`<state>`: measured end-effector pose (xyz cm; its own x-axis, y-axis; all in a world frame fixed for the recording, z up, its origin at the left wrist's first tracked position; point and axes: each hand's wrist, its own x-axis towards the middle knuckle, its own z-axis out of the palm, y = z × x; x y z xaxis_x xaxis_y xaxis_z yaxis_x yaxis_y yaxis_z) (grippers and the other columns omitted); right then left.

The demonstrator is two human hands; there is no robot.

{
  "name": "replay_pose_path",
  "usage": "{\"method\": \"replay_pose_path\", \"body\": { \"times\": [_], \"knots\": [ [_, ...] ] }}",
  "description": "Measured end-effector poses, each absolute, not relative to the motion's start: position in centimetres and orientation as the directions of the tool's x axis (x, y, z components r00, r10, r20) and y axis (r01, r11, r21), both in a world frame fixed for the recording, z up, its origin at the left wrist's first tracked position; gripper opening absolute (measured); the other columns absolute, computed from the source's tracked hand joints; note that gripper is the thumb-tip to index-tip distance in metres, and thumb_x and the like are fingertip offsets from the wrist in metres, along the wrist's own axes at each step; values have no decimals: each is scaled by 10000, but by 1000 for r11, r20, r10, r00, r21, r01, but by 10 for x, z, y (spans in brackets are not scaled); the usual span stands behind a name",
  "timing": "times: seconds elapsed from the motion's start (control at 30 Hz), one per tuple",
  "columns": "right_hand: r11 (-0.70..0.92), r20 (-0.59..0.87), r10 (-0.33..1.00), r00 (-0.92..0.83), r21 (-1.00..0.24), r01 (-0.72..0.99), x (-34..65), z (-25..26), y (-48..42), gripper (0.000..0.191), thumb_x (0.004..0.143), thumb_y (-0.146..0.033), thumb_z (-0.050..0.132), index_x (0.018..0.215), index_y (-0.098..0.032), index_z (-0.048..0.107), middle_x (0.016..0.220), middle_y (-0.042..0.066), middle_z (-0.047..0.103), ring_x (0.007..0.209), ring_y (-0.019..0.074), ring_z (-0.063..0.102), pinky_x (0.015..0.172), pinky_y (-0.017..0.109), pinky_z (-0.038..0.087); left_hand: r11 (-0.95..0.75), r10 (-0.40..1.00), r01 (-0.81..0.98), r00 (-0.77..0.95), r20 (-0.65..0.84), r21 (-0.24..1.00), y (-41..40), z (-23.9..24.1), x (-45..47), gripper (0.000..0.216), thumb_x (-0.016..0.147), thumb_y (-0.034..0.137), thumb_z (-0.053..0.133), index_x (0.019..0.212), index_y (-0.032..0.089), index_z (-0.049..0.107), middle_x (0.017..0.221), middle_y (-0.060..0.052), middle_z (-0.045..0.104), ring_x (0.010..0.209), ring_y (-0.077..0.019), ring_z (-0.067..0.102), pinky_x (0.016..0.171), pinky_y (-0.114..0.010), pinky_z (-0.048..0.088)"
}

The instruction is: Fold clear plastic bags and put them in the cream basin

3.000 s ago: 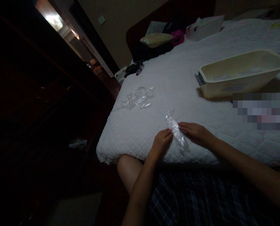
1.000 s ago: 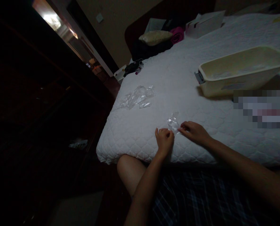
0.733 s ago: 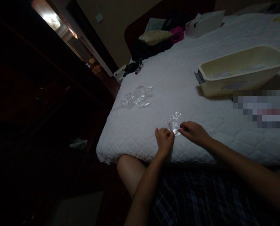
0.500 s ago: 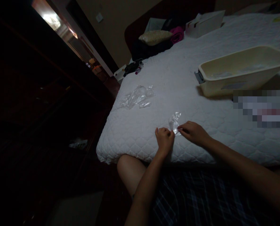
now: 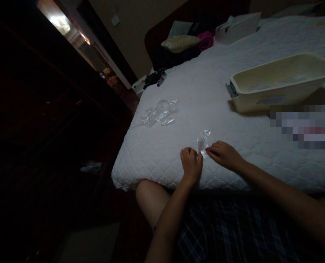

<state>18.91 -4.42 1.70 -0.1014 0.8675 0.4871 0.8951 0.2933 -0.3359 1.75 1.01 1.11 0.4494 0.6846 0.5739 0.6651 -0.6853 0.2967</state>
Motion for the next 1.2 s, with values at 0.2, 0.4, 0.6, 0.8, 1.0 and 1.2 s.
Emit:
{"method": "replay_pose_path", "body": {
  "times": [0.2,0.4,0.6,0.8,1.0,1.2],
  "knots": [
    [300,495,861,-116,-309,903,190,14,-44,272,920,-312,476,922,-174,711,787,76,680,769,205,577,712,350,479,-821,417,570,560,716,33,11,3,19,143,890,171,545,1010,154,619,1206,-147,598,1149,-259,557,934,-415,481],
    [307,515,850,-114,-307,901,192,11,-44,243,912,-288,490,905,-177,706,761,70,670,750,196,572,701,340,480,-892,311,444,742,593,-88,17,-2,20,248,913,149,490,1130,127,609,1211,-134,641,1180,-230,570,974,-377,476],
    [307,541,835,-99,-309,900,190,11,-45,214,887,-257,505,901,-174,702,776,74,641,758,196,575,696,346,482,-848,487,527,740,465,49,19,1,18,290,959,223,435,1197,134,576,1338,-127,566,1292,-229,483,1070,-423,407],
    [298,621,783,-26,-339,892,189,13,-54,325,764,-172,516,1042,-142,681,956,129,618,842,227,590,716,369,520,-842,537,502,741,402,199,19,9,15,303,978,250,398,1207,140,561,1348,-107,560,1304,-219,470,1105,-419,368],
    [321,617,777,-125,-218,922,187,12,-54,439,682,-156,538,1106,-121,646,1095,164,610,1011,292,576,851,456,495,-833,553,467,726,409,297,20,12,13,284,970,241,412,1187,142,566,1327,-122,572,1290,-219,487,1100,-435,378],
    [286,602,792,-104,-214,934,189,7,-50,242,822,-188,521,1016,-151,661,1056,141,656,968,257,616,834,427,498,-815,567,384,683,460,435,20,14,9,313,951,210,408,1232,148,532,1299,-126,594,1289,-228,490,1091,-467,396]
  ]
}}
